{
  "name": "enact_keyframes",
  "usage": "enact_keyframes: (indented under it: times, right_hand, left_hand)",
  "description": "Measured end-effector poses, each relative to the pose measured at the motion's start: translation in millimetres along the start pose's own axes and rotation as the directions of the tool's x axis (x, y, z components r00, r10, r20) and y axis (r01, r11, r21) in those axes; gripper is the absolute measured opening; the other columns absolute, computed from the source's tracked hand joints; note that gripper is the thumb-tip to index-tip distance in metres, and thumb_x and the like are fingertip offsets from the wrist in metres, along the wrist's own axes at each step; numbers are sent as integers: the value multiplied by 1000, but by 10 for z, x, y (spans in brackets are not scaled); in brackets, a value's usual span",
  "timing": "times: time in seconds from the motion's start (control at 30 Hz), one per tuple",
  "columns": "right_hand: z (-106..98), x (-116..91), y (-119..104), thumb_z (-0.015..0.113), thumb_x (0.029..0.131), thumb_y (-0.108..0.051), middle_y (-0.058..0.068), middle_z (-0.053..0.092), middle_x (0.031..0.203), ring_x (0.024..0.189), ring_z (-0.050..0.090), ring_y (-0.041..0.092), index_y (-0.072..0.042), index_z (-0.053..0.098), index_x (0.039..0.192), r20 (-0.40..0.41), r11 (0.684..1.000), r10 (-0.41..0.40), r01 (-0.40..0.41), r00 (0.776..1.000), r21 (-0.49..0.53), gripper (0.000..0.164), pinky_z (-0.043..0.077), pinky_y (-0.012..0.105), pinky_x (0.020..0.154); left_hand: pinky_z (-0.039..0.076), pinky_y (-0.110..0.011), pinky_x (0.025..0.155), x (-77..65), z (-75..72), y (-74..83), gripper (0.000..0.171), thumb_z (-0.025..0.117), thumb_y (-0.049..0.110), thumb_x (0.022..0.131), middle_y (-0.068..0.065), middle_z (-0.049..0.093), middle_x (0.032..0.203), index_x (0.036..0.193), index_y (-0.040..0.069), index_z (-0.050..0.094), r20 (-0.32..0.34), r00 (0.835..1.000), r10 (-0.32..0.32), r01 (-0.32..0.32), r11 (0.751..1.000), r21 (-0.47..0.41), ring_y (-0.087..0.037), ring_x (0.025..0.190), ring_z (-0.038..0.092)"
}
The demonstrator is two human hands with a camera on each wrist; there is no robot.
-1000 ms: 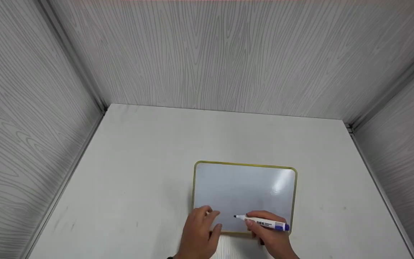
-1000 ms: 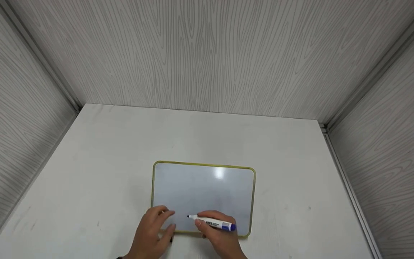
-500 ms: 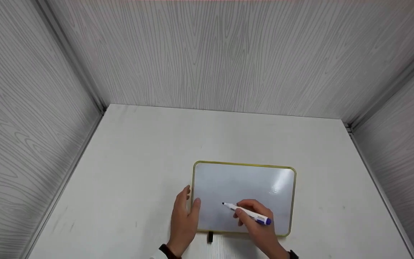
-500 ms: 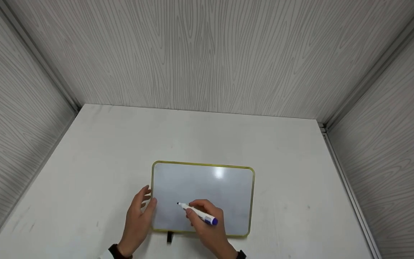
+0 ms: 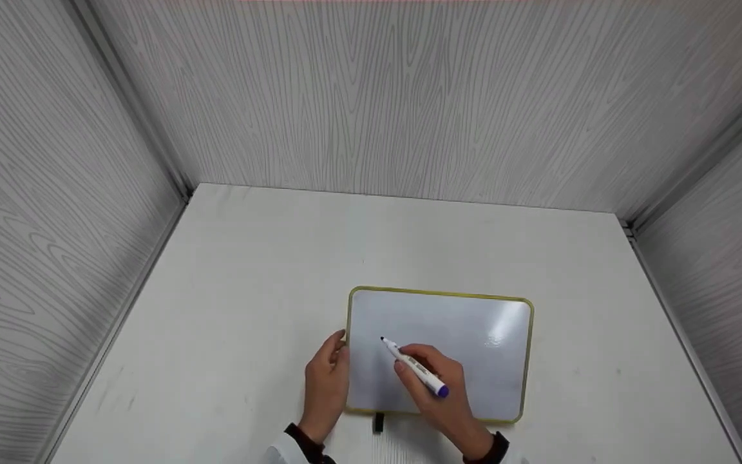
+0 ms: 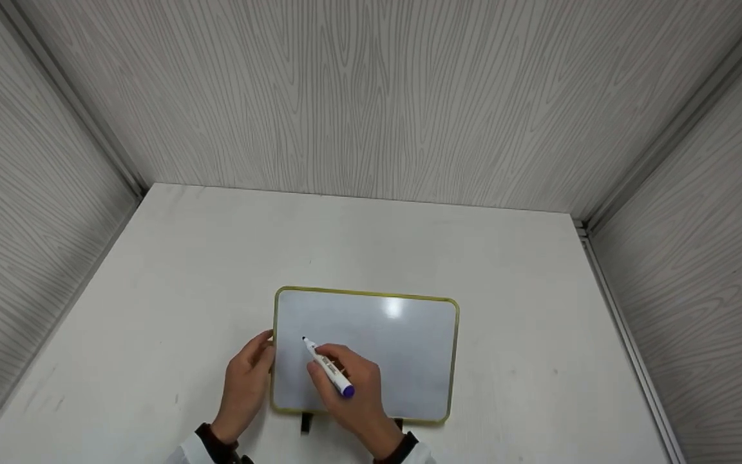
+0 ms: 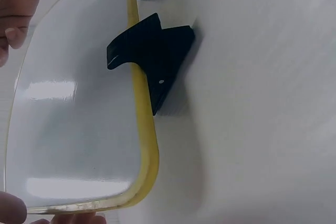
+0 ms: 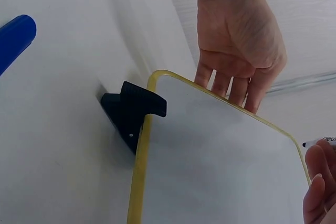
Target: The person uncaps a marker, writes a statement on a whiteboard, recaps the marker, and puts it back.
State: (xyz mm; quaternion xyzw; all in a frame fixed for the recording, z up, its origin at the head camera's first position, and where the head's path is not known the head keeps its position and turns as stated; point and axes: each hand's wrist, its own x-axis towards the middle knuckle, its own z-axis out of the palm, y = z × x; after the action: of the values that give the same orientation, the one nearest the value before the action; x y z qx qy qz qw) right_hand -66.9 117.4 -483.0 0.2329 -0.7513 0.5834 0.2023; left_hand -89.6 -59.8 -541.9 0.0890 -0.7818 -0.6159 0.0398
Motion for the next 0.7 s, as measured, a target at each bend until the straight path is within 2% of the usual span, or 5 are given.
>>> enact_keyframes:
  times: [0.1, 0.2, 0.4, 0.7]
  right_hand:
    - [65, -4, 118, 71, 75, 10, 8, 68, 84, 62, 61, 13, 4, 65, 100, 9, 995, -80, 80, 997, -66, 26, 47, 20, 52]
    - [128, -34, 278, 73, 75, 5, 5, 68, 85, 62, 59, 9, -1, 66, 103, 9, 982, -123, 123, 992, -146, 30, 46, 18, 54]
    - [212, -57, 425, 74, 80, -8, -6, 67, 90, 67, 58, 3, -11, 67, 107, 37, 950, -150, 154, 988, -271, 29, 48, 17, 59]
    - [269, -33, 469, 72, 83, -12, -10, 65, 92, 70, 57, 0, -11, 66, 108, 65, 932, -134, 148, 989, -331, 26, 48, 16, 61]
  left_hand:
    - [48, -34, 78, 10, -4, -16, 31, 51, 16, 97, -6, 64, 107, 126, 7, 59, 6, 1000, 11, -11, 1000, -4, -17, 96, 60]
    - [49, -34, 78, 17, 4, -33, 29, 51, 15, 97, -4, 65, 104, 123, 7, 59, 19, 1000, 13, -13, 1000, 0, -16, 96, 60]
    - [50, -34, 77, 32, 8, -80, 26, 53, 9, 96, -7, 66, 109, 121, 5, 61, 14, 999, 38, -38, 999, 25, -17, 95, 61]
    - [50, -35, 80, 48, -4, -121, 25, 54, 3, 94, -9, 65, 112, 117, 2, 63, 30, 994, 103, -104, 993, 47, -18, 100, 61]
